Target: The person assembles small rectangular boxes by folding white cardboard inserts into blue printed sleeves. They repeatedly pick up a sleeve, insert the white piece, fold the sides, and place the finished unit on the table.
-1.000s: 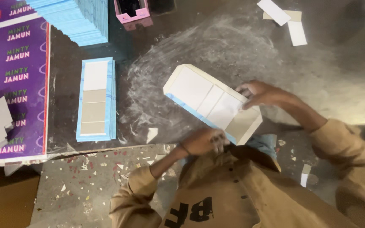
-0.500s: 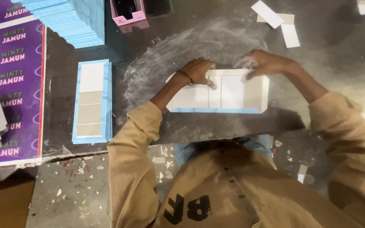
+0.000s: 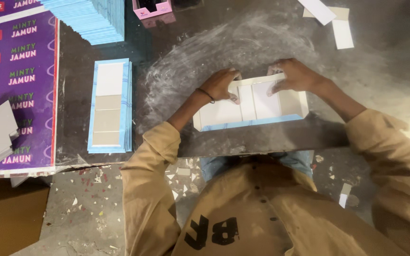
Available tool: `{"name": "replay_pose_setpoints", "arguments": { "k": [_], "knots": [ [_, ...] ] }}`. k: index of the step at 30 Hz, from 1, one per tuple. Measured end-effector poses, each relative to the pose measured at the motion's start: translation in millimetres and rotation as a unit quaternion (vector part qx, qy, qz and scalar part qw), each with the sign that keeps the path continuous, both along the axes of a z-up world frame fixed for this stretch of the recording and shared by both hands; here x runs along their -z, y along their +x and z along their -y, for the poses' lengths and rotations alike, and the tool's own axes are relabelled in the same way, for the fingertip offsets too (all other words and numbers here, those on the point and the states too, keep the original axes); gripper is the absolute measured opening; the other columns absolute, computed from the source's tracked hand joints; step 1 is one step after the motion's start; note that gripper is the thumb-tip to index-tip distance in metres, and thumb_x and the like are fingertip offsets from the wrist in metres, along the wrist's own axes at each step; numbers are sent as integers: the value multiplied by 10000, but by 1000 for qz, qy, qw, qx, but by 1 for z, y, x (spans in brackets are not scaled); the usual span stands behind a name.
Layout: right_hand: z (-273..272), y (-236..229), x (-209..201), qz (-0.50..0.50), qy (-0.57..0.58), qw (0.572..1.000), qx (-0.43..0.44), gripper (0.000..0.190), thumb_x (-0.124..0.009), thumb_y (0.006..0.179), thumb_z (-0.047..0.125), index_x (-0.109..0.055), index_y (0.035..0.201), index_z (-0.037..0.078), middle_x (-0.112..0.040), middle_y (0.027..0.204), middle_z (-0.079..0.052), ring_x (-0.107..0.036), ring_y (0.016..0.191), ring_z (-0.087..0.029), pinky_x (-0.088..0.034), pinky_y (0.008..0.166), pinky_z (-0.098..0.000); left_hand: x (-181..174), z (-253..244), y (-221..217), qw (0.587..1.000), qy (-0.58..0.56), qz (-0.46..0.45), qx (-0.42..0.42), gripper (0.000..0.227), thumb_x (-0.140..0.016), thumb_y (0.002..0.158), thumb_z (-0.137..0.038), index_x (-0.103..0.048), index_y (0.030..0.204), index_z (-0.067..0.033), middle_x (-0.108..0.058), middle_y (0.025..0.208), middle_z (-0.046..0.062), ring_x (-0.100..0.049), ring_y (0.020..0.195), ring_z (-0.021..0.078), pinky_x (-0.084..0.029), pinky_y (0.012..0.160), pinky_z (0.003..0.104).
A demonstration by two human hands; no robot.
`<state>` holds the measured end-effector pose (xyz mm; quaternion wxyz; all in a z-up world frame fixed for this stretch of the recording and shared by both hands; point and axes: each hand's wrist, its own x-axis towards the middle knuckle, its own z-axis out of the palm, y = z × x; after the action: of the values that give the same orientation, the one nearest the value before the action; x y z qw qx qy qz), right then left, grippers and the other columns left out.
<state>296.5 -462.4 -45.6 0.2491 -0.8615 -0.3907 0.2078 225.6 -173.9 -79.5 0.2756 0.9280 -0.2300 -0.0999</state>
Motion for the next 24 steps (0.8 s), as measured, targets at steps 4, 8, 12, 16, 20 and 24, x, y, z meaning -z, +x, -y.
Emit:
{"name": "replay_pose_setpoints", "arguments": {
  "k": [4, 8, 12, 16, 20, 24],
  "knots": [
    [6, -3, 7, 33, -1, 999, -21, 509, -870, 691, 399, -722, 1012, 32, -730, 1046, -168, -677, 1000, -316, -549, 913, -440, 4, -1, -12, 998, -35, 50, 4, 621, -956, 627, -295, -605, 1084, -64, -604, 1114, 134, -584, 1097, 339, -466, 948, 451],
    [8, -3, 10, 55, -2, 998, -24, 501, -863, 705, 403, -717, 1006, 30, -711, 1034, -167, -661, 1016, -324, -537, 945, -454, 5, -7, -20, 996, -38, 73, -17, 613, -949, 655, -339, -603, 1084, -70, -607, 1103, 125, -592, 1095, 336, -468, 963, 450],
    [11, -3, 13, 77, 15, 996, -41, 479, -852, 726, 382, -719, 1030, 36, -707, 1064, -159, -652, 1054, -347, -523, 978, -471, -1, -17, -19, 998, -2, 54, -37, 627, -965, 638, -422, -627, 1017, -53, -639, 1057, 130, -617, 1021, 323, -491, 907, 455],
    [8, -2, 12, 47, 1, 999, -21, 493, -836, 735, 405, -704, 1038, 38, -699, 1094, -151, -661, 1064, -338, -523, 995, -464, -11, -54, -27, 999, 2, -6, -36, 626, -966, 621, -440, -655, 992, -43, -672, 1006, 130, -643, 939, 297, -522, 817, 438],
    [9, -3, 10, 45, -20, 999, -20, 498, -833, 729, 420, -713, 1042, 52, -704, 1089, -154, -644, 1102, -347, -501, 1018, -478, -15, -80, -36, 996, -1, -66, -58, 618, -954, 614, -440, -657, 990, -50, -688, 981, 104, -662, 917, 258, -541, 813, 401],
    [7, -2, 9, 53, -25, 998, -22, 529, -823, 741, 442, -706, 1075, 50, -699, 1112, -158, -638, 1124, -351, -493, 1031, -484, -15, -76, -38, 996, 10, -61, -58, 615, -955, 632, -426, -658, 1024, -56, -675, 1027, 103, -646, 956, 268, -524, 854, 419]
  ]
}}
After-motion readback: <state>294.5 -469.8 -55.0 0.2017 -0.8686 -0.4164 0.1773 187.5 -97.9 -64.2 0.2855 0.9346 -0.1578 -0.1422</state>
